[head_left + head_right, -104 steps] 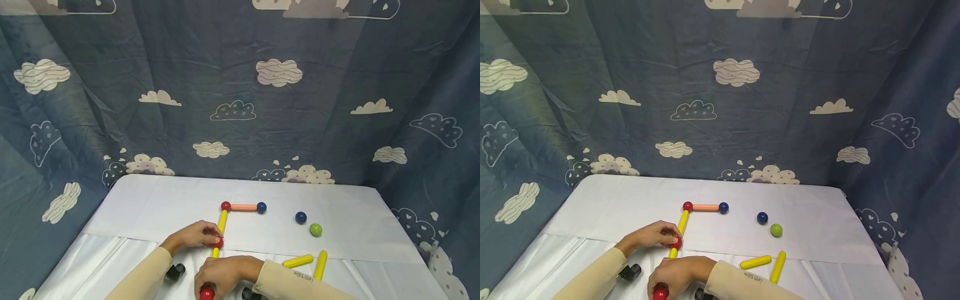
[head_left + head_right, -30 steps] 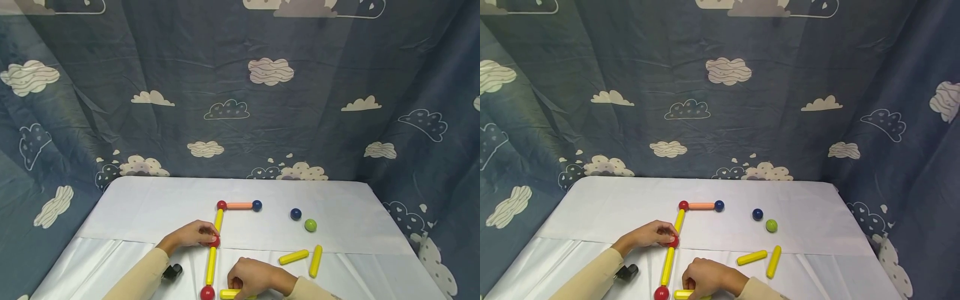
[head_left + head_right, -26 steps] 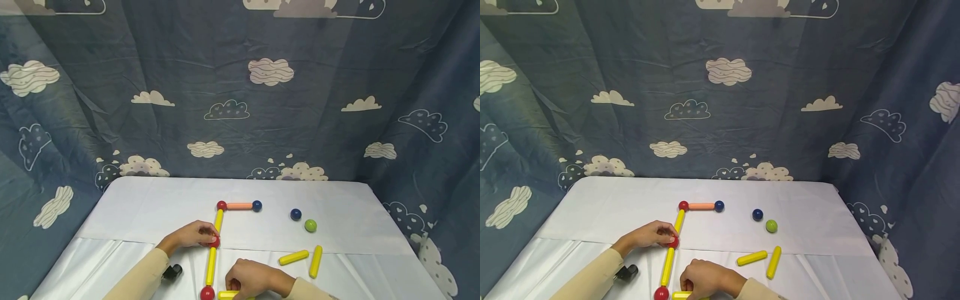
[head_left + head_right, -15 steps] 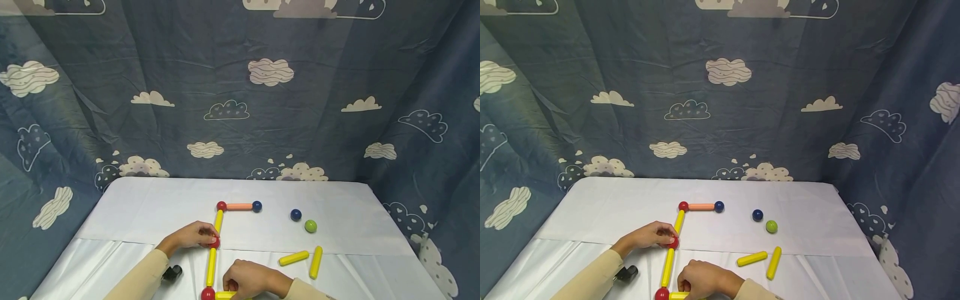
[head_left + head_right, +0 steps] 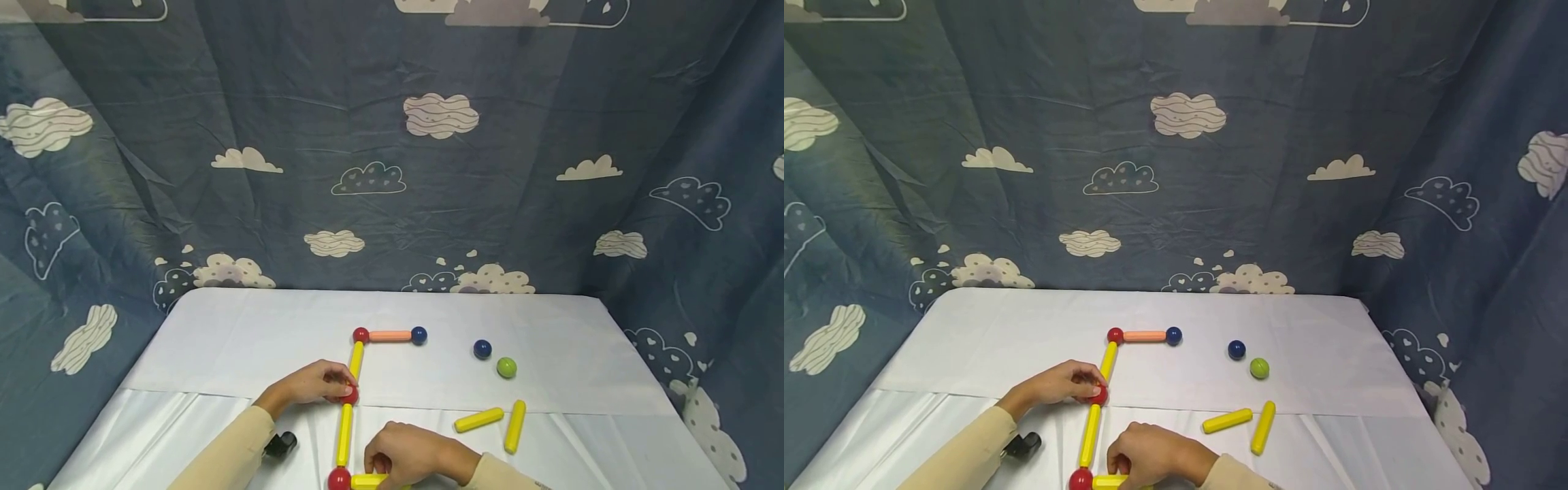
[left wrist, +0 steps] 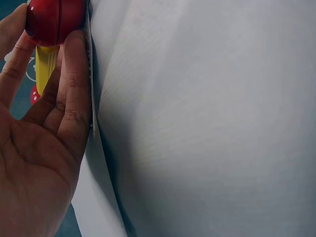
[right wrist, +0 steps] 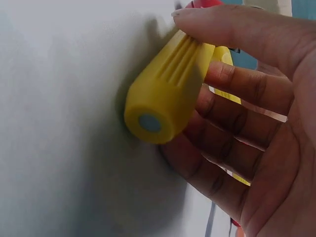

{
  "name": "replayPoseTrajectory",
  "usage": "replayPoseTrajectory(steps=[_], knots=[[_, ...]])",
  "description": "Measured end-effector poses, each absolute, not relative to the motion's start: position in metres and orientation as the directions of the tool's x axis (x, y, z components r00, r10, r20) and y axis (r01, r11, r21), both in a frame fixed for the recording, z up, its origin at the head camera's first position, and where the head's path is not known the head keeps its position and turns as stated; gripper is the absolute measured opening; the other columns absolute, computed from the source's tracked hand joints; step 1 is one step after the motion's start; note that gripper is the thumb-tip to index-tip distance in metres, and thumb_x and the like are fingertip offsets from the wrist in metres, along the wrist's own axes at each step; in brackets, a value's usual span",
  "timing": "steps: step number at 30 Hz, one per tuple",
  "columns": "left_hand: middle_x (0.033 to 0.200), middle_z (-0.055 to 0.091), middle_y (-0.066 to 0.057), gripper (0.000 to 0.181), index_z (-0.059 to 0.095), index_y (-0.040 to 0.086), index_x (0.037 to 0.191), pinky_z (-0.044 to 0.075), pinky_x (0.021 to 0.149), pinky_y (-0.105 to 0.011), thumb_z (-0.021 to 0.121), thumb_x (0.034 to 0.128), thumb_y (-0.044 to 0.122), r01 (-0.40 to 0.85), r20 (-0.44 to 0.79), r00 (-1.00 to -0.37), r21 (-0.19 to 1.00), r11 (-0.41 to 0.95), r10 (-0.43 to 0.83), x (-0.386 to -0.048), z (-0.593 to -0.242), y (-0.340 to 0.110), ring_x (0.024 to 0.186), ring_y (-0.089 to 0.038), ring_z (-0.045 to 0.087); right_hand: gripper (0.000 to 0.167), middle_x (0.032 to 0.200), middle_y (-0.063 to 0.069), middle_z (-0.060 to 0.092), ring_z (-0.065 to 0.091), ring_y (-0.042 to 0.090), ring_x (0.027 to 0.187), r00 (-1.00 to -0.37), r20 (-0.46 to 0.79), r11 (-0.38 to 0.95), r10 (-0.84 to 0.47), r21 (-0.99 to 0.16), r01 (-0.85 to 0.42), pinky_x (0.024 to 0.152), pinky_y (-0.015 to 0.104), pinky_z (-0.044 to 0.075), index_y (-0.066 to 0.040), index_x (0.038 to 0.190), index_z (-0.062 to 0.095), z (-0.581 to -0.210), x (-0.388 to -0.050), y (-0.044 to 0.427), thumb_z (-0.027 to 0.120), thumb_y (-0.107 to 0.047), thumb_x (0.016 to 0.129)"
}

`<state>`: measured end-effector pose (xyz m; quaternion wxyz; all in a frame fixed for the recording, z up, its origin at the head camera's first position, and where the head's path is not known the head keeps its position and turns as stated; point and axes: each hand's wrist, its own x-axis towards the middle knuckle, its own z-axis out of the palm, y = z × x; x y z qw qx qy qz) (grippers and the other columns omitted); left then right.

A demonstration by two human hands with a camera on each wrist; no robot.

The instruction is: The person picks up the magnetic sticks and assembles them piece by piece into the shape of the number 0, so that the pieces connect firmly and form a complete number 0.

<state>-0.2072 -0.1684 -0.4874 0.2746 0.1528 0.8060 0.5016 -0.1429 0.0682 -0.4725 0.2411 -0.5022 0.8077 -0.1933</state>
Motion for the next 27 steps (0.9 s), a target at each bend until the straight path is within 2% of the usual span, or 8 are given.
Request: replayPoseTrajectory(steps=[9, 14, 18, 27], knots=[[0.094, 0.067, -0.002, 0.019, 0.067, 0.003, 0.107, 0.053, 0.071, -0.029, 0.067, 0.0911, 0.013, -0.034, -0.291, -0.797, 0.896, 0.442, 0.529, -0.208, -0.487, -0.17, 0.079, -0.013, 0.059, 0.016, 0.069, -0.016, 0.056, 0.045, -0.009, 0.059, -0.388, -0.182, 0.41, -0.903, -0.633, -0.656, 0.056, 0.011, 0.044, -0.014, 0.092, 0.07, -0.474, -0.151, 0.077, 0.08, -0.019, 0.08], [0.094, 0.066, -0.002, 0.02, 0.067, 0.002, 0.108, 0.053, 0.072, -0.03, 0.066, 0.0916, 0.013, -0.032, -0.286, -0.793, 0.901, 0.433, 0.538, -0.208, -0.485, -0.17, 0.08, -0.013, 0.06, 0.017, 0.07, -0.014, 0.058, 0.046, -0.007, 0.059, -0.439, -0.169, 0.425, -0.883, -0.684, -0.592, 0.055, 0.013, 0.044, -0.013, 0.09, 0.069, -0.468, -0.16, 0.087, 0.08, -0.016, 0.078], [0.095, 0.066, -0.002, 0.019, 0.067, 0.002, 0.108, 0.053, 0.073, -0.03, 0.066, 0.0919, 0.014, -0.039, -0.295, -0.791, 0.898, 0.437, 0.536, -0.208, -0.485, -0.169, 0.081, -0.014, 0.059, 0.018, 0.071, -0.012, 0.059, 0.047, -0.005, 0.06, -0.509, -0.169, 0.458, -0.844, -0.721, -0.52, 0.056, 0.015, 0.044, -0.011, 0.09, 0.068, -0.463, -0.172, 0.1, 0.081, -0.013, 0.077], [0.094, 0.066, -0.002, 0.017, 0.068, 0.005, 0.107, 0.053, 0.072, -0.028, 0.066, 0.0918, 0.013, -0.04, -0.31, -0.79, 0.887, 0.46, 0.529, -0.208, -0.485, -0.168, 0.08, -0.014, 0.058, 0.022, 0.077, -0.006, 0.061, 0.054, 0.008, 0.069, -0.724, -0.127, 0.543, -0.678, -0.75, -0.376, 0.065, 0.023, 0.048, -0.007, 0.097, 0.069, -0.454, -0.211, 0.156, 0.08, -0.013, 0.078]])
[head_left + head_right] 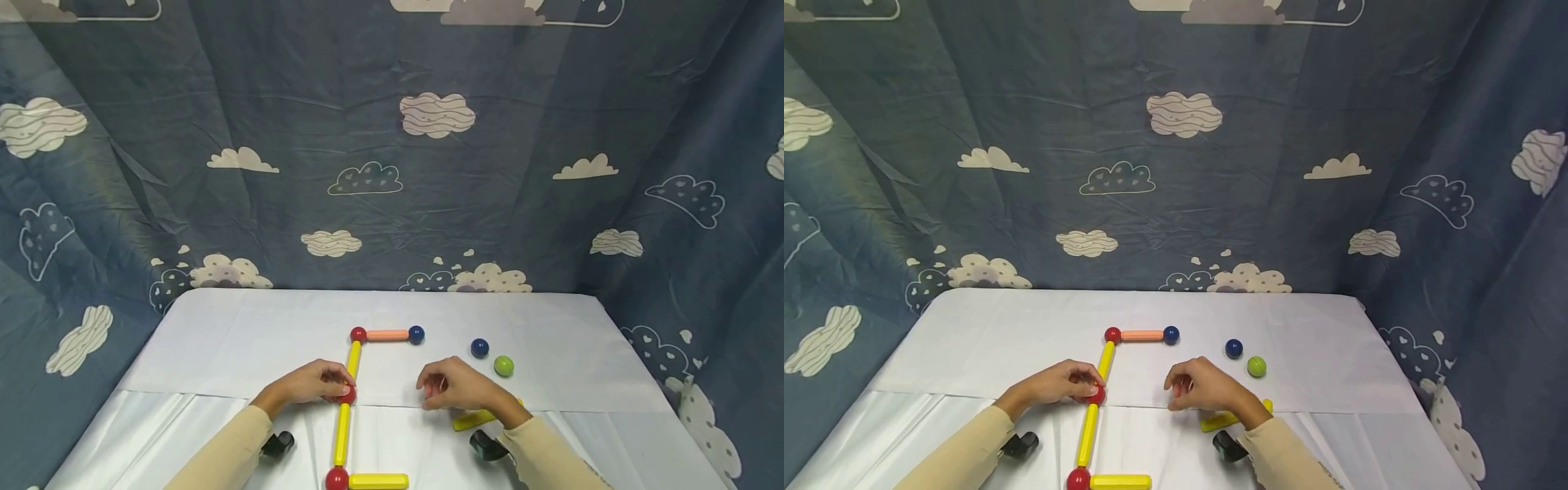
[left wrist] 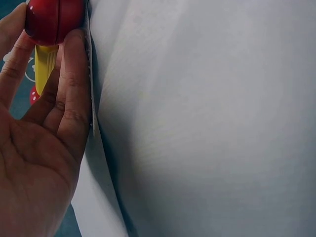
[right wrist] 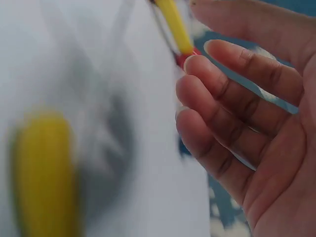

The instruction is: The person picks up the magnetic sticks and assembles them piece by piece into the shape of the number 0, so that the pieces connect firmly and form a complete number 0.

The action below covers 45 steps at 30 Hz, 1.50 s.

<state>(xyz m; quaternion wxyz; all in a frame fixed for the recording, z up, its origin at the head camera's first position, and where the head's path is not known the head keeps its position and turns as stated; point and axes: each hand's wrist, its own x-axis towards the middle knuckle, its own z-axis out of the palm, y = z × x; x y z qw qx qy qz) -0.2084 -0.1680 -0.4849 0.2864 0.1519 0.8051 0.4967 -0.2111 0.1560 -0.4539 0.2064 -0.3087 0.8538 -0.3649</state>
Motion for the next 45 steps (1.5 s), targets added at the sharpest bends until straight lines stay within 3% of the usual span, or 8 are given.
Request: replayPoseTrajectory(steps=[7, 12, 17, 23, 33, 39, 45], knots=[[0.094, 0.065, -0.002, 0.018, 0.068, 0.004, 0.107, 0.053, 0.074, -0.029, 0.066, 0.091, 0.013, -0.033, -0.311, -0.791, 0.882, 0.47, 0.527, -0.209, -0.481, -0.166, 0.081, -0.014, 0.057, 0.028, 0.085, 0.006, 0.062, 0.053, 0.02, 0.077, -0.912, -0.019, 0.566, -0.41, -0.789, -0.238, 0.068, 0.024, 0.047, 0.002, 0.102, 0.066, -0.447, -0.236, 0.218, 0.079, -0.006, 0.078], [0.095, 0.065, -0.001, 0.019, 0.068, 0.006, 0.108, 0.053, 0.074, -0.029, 0.067, 0.0909, 0.014, -0.035, -0.317, -0.793, 0.876, 0.481, 0.521, -0.209, -0.483, -0.166, 0.081, -0.014, 0.057, 0.029, 0.094, 0.012, 0.062, 0.052, 0.023, 0.084, -0.974, -0.032, 0.633, -0.226, -0.764, -0.122, 0.07, 0.028, 0.046, 0.0, 0.104, 0.067, -0.454, -0.241, 0.253, 0.078, -0.006, 0.078], [0.096, 0.065, -0.001, 0.019, 0.068, 0.007, 0.108, 0.052, 0.073, -0.028, 0.067, 0.0908, 0.016, -0.036, -0.32, -0.794, 0.874, 0.485, 0.517, -0.208, -0.484, -0.166, 0.081, -0.015, 0.056, 0.037, 0.105, 0.015, 0.062, 0.054, 0.027, 0.091, -0.988, -0.071, 0.672, -0.136, -0.739, -0.04, 0.072, 0.034, 0.045, 0.0, 0.109, 0.064, -0.471, -0.238, 0.274, 0.079, -0.006, 0.076], [0.096, 0.065, -0.001, 0.019, 0.068, 0.007, 0.108, 0.052, 0.073, -0.029, 0.067, 0.0912, 0.016, -0.036, -0.315, -0.791, 0.879, 0.475, 0.524, -0.21, -0.485, -0.167, 0.082, -0.015, 0.057, 0.049, 0.112, 0.015, 0.062, 0.053, 0.025, 0.091, -0.982, -0.133, 0.682, -0.137, -0.731, 0.004, 0.077, 0.035, 0.046, 0.0, 0.118, 0.062, -0.487, -0.238, 0.282, 0.082, -0.009, 0.074], [0.096, 0.066, -0.002, 0.02, 0.067, 0.003, 0.108, 0.052, 0.072, -0.028, 0.066, 0.0917, 0.015, -0.035, -0.304, -0.775, 0.896, 0.443, 0.554, -0.208, -0.487, -0.168, 0.081, -0.014, 0.058, 0.045, 0.104, 0.011, 0.063, 0.054, 0.023, 0.089, -0.983, -0.141, 0.722, -0.115, -0.692, 0.014, 0.078, 0.037, 0.047, 0.003, 0.115, 0.062, -0.492, -0.236, 0.282, 0.081, -0.01, 0.076], [0.095, 0.066, -0.002, 0.02, 0.068, 0.005, 0.108, 0.052, 0.072, -0.028, 0.066, 0.0914, 0.016, -0.032, -0.303, -0.776, 0.895, 0.445, 0.553, -0.209, -0.488, -0.168, 0.08, -0.014, 0.057, 0.045, 0.104, 0.015, 0.063, 0.059, 0.026, 0.092, -0.993, -0.081, 0.713, -0.09, -0.701, -0.008, 0.081, 0.041, 0.051, 0.004, 0.111, 0.058, -0.484, -0.229, 0.279, 0.081, -0.014, 0.077], [0.096, 0.065, -0.002, 0.02, 0.068, 0.005, 0.108, 0.052, 0.073, -0.028, 0.067, 0.0912, 0.016, -0.037, -0.312, -0.778, 0.89, 0.455, 0.546, -0.21, -0.488, -0.169, 0.081, -0.015, 0.057, 0.041, 0.105, 0.013, 0.062, 0.057, 0.021, 0.081, -0.991, -0.063, 0.696, -0.121, -0.717, -0.039, 0.07, 0.032, 0.05, -0.003, 0.109, 0.058, -0.466, -0.209, 0.257, 0.081, -0.013, 0.076]])
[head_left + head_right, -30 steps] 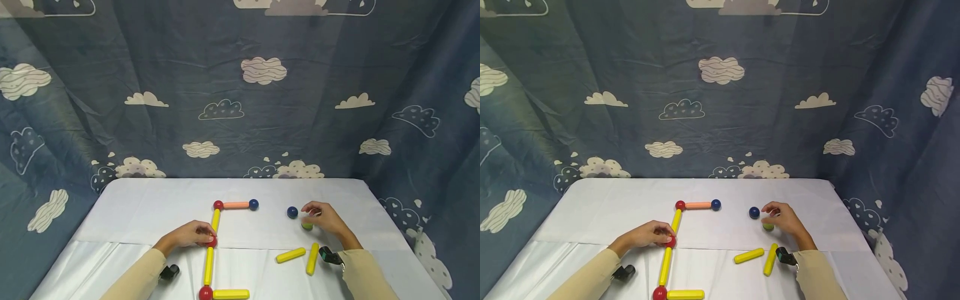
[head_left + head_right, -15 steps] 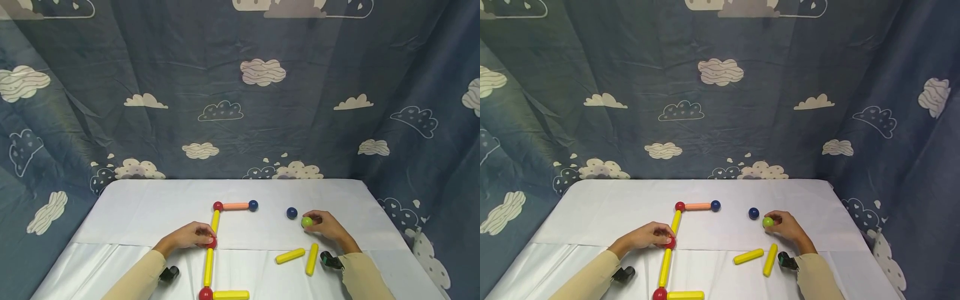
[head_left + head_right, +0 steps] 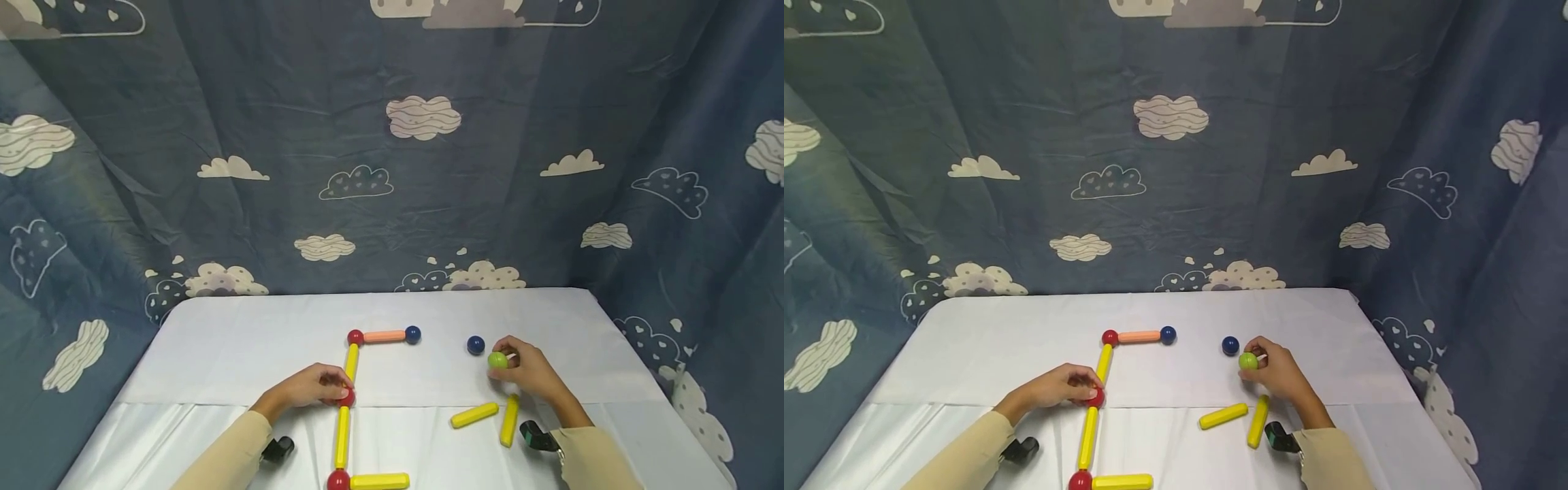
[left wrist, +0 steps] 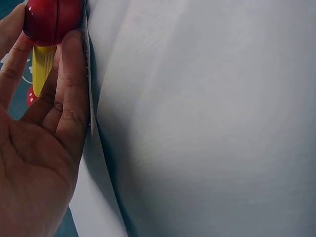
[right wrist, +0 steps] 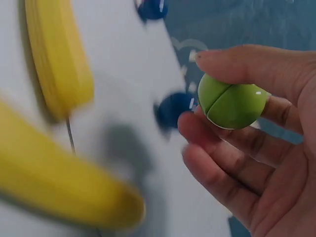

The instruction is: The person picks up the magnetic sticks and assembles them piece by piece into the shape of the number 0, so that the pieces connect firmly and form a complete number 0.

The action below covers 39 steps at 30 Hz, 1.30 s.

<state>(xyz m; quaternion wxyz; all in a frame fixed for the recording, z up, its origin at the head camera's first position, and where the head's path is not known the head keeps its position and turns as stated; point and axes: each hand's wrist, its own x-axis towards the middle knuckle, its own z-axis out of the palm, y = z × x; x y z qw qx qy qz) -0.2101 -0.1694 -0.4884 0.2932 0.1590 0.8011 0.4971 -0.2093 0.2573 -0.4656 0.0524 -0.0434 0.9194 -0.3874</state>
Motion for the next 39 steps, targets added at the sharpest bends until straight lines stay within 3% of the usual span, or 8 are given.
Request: replayPoseTrajectory(steps=[7, 17, 23, 29, 39], knots=[[0.096, 0.065, -0.002, 0.02, 0.068, 0.007, 0.108, 0.051, 0.072, -0.029, 0.068, 0.0904, 0.017, -0.041, -0.309, -0.786, 0.891, 0.453, 0.536, -0.209, -0.491, -0.171, 0.081, -0.015, 0.057, 0.038, 0.102, 0.01, 0.061, 0.054, 0.018, 0.067, -0.955, -0.106, 0.59, -0.277, -0.803, -0.082, 0.056, 0.028, 0.05, -0.002, 0.108, 0.061, -0.453, -0.188, 0.226, 0.08, -0.006, 0.076], [0.095, 0.066, -0.003, 0.021, 0.067, 0.002, 0.109, 0.052, 0.071, -0.029, 0.066, 0.0916, 0.015, -0.032, -0.282, -0.776, 0.912, 0.41, 0.565, -0.207, -0.492, -0.172, 0.079, -0.014, 0.059, 0.039, 0.104, 0.008, 0.061, 0.057, 0.02, 0.076, -0.855, -0.202, 0.52, -0.478, -0.85, -0.09, 0.062, 0.028, 0.048, -0.002, 0.11, 0.062, -0.453, -0.17, 0.201, 0.078, 0.0, 0.075], [0.094, 0.067, -0.002, 0.02, 0.067, 0.005, 0.108, 0.053, 0.071, -0.029, 0.067, 0.0911, 0.016, -0.037, -0.291, -0.785, 0.903, 0.427, 0.547, -0.207, -0.492, -0.17, 0.079, -0.014, 0.059, 0.038, 0.107, 0.008, 0.061, 0.057, 0.015, 0.068, -0.807, -0.209, 0.475, -0.552, -0.875, -0.099, 0.059, 0.025, 0.049, -0.003, 0.109, 0.064, -0.458, -0.163, 0.192, 0.079, 0.0, 0.075], [0.093, 0.067, -0.002, 0.019, 0.068, 0.006, 0.107, 0.052, 0.071, -0.028, 0.067, 0.0908, 0.017, -0.031, -0.295, -0.784, 0.898, 0.44, 0.546, -0.21, -0.492, -0.169, 0.079, -0.014, 0.058, 0.035, 0.09, 0.003, 0.06, 0.056, 0.008, 0.053, -0.737, -0.216, 0.437, -0.641, -0.891, -0.118, 0.05, 0.025, 0.051, -0.005, 0.1, 0.063, -0.467, -0.152, 0.184, 0.083, -0.004, 0.071], [0.095, 0.067, -0.003, 0.021, 0.067, 0.003, 0.108, 0.052, 0.071, -0.028, 0.067, 0.0909, 0.015, -0.047, -0.3, -0.781, 0.903, 0.428, 0.548, -0.21, -0.49, -0.17, 0.079, -0.014, 0.059, 0.023, 0.071, -0.01, 0.055, 0.047, 0.002, 0.06, -0.694, -0.294, 0.554, -0.657, -0.813, -0.18, 0.055, 0.017, 0.041, -0.019, 0.086, 0.066, -0.477, -0.136, 0.165, 0.084, -0.018, 0.072]])
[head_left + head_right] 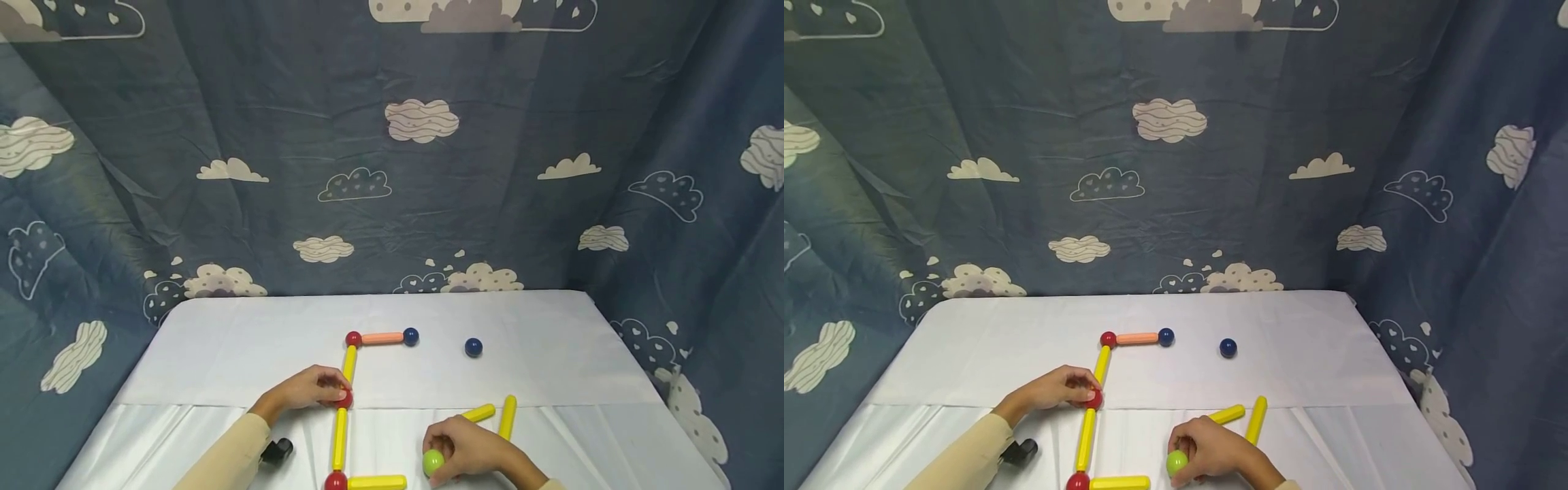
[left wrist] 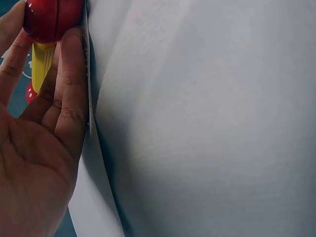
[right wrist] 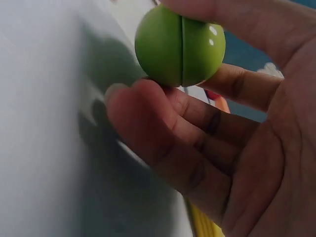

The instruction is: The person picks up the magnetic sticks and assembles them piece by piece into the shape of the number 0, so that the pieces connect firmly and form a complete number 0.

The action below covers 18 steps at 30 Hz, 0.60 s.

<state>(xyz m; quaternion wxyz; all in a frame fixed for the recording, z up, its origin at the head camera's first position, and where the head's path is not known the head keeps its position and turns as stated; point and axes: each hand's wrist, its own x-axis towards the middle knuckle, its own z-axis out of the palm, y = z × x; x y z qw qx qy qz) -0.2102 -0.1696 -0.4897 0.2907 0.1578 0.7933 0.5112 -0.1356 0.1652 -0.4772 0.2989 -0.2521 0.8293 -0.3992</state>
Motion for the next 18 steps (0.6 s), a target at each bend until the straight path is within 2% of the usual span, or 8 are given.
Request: replayPoseTrajectory(steps=[6, 12, 18], knots=[[0.095, 0.067, -0.003, 0.02, 0.068, 0.005, 0.107, 0.052, 0.071, -0.029, 0.068, 0.0901, 0.015, -0.043, -0.298, -0.786, 0.901, 0.433, 0.542, -0.212, -0.489, -0.169, 0.079, -0.014, 0.059, 0.02, 0.064, -0.014, 0.05, 0.043, -0.002, 0.058, -0.642, -0.293, 0.559, -0.708, -0.789, -0.256, 0.053, 0.015, 0.038, -0.021, 0.082, 0.064, -0.478, -0.132, 0.156, 0.083, -0.018, 0.073], [0.095, 0.067, -0.002, 0.021, 0.068, 0.005, 0.107, 0.051, 0.071, -0.029, 0.069, 0.0899, 0.017, -0.041, -0.299, -0.787, 0.898, 0.437, 0.54, -0.211, -0.489, -0.168, 0.079, -0.015, 0.058, 0.02, 0.062, -0.015, 0.048, 0.041, -0.002, 0.055, -0.633, -0.289, 0.585, -0.719, -0.742, -0.326, 0.052, 0.016, 0.037, -0.023, 0.082, 0.063, -0.478, -0.128, 0.147, 0.082, -0.023, 0.075], [0.095, 0.067, -0.002, 0.02, 0.068, 0.006, 0.107, 0.05, 0.071, -0.029, 0.068, 0.09, 0.017, -0.042, -0.299, -0.783, 0.901, 0.433, 0.546, -0.211, -0.491, -0.168, 0.079, -0.014, 0.057, 0.018, 0.062, -0.014, 0.049, 0.042, -0.001, 0.056, -0.637, -0.32, 0.597, -0.701, -0.753, -0.278, 0.054, 0.016, 0.039, -0.021, 0.084, 0.065, -0.477, -0.125, 0.14, 0.081, -0.018, 0.075]])
